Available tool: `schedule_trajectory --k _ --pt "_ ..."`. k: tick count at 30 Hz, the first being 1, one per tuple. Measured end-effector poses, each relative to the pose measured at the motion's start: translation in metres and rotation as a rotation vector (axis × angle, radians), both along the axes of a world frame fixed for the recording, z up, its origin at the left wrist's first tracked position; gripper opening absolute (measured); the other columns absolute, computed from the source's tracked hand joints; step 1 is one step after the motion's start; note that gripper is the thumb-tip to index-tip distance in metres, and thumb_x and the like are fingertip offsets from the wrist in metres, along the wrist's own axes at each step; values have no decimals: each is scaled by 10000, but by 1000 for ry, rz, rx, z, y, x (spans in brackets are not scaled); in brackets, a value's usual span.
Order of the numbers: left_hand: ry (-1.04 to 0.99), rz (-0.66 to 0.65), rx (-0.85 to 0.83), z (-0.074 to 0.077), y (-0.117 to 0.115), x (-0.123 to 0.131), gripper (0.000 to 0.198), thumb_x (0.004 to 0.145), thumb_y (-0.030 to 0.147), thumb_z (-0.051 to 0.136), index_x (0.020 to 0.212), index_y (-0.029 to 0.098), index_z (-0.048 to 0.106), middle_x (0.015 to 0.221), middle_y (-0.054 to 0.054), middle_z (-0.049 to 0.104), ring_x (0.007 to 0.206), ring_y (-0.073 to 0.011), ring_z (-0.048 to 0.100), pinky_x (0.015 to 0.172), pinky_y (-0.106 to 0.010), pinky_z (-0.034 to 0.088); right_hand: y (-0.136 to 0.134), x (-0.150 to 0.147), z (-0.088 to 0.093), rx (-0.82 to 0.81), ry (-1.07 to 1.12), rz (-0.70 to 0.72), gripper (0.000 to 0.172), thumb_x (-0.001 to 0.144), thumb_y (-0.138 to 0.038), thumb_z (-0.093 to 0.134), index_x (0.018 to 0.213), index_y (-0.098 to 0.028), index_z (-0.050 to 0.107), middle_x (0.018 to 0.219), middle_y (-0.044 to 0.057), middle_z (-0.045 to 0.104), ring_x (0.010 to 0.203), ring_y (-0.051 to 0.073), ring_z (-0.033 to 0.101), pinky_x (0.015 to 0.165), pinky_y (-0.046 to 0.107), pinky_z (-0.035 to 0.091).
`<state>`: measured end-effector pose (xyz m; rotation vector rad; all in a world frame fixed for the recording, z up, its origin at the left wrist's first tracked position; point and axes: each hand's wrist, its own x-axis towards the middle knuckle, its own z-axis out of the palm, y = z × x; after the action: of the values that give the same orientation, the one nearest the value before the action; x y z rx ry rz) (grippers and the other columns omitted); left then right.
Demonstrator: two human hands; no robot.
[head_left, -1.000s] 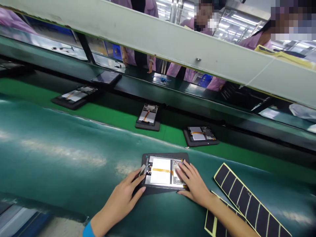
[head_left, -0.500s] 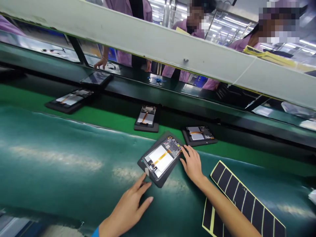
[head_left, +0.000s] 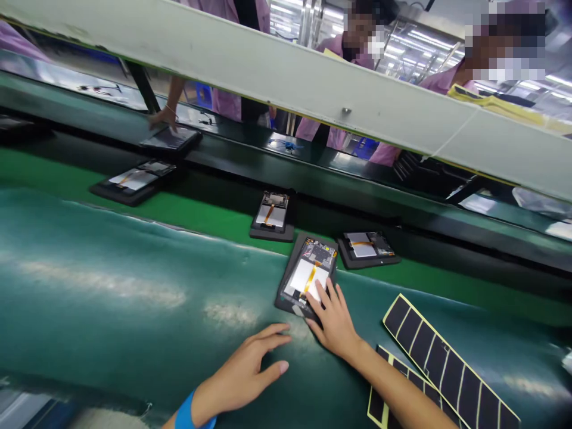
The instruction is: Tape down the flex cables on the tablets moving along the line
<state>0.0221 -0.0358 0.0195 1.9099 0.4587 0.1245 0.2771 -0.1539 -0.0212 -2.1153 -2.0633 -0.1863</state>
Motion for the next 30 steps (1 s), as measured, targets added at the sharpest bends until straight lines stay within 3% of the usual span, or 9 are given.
schedule_trajectory --k 5,7,9,12,15,17,23,30 --pt "-2 83 -26 -6 2 -11 404 938 375 611 1336 322 658 1525 -59 539 1345 -264 563 1044 -395 536 52 39 1 87 55 -224 468 987 -223 509 1451 -207 569 1591 162 424 1525 388 262 1208 647 215" --pt "-7 105 -25 -8 2 -14 399 938 379 612 1330 320 662 1521 -61 543 1343 -265 563 1040 -394 536 72 47 7 163 256 -371 448 980 -158 454 1392 -209 623 1574 146 451 1528 365 257 1213 653 184" --pt "-3 122 -25 -8 2 -16 395 940 377 603 1325 316 665 1515 -63 548 1327 -263 575 1030 -389 540 88 44 13 252 615 -451 431 952 -152 474 1336 -216 661 1571 124 454 1533 337 242 1230 627 167" --pt "13 158 -21 -8 2 -21 392 937 378 598 1314 305 675 1497 -70 566 1317 -265 581 1034 -392 536 109 21 12 266 1075 -414 363 889 -217 594 1235 -233 703 1398 115 617 1381 298 483 1169 539 368" --pt "15 183 -21 -6 2 -25 385 937 393 599 1302 306 686 1480 -71 583 1294 -269 598 1038 -402 536 136 -5 2 230 1329 -426 347 853 -266 669 1195 -209 678 1124 109 732 1038 250 694 885 421 592" --pt "-5 198 -17 -6 2 -29 379 941 407 595 1295 311 689 1468 -68 594 1271 -269 614 1035 -408 540 157 -15 -3 265 1505 -492 338 885 -281 669 1208 -184 640 1095 112 721 963 228 716 785 369 612" --pt "-38 239 22 -12 3 -40 366 956 432 572 1276 312 702 1446 -81 613 1259 -283 622 996 -422 566 218 -13 3 427 1875 -730 336 991 -373 637 1253 -164 609 1219 87 648 1024 215 671 858 407 592" --pt "-45 282 55 -15 11 -50 365 959 488 570 1241 318 729 1414 -91 639 1214 -290 654 983 -434 578 257 -6 28 342 2046 -884 381 989 -393 638 1300 -177 594 1290 99 619 1084 238 649 905 451 576"
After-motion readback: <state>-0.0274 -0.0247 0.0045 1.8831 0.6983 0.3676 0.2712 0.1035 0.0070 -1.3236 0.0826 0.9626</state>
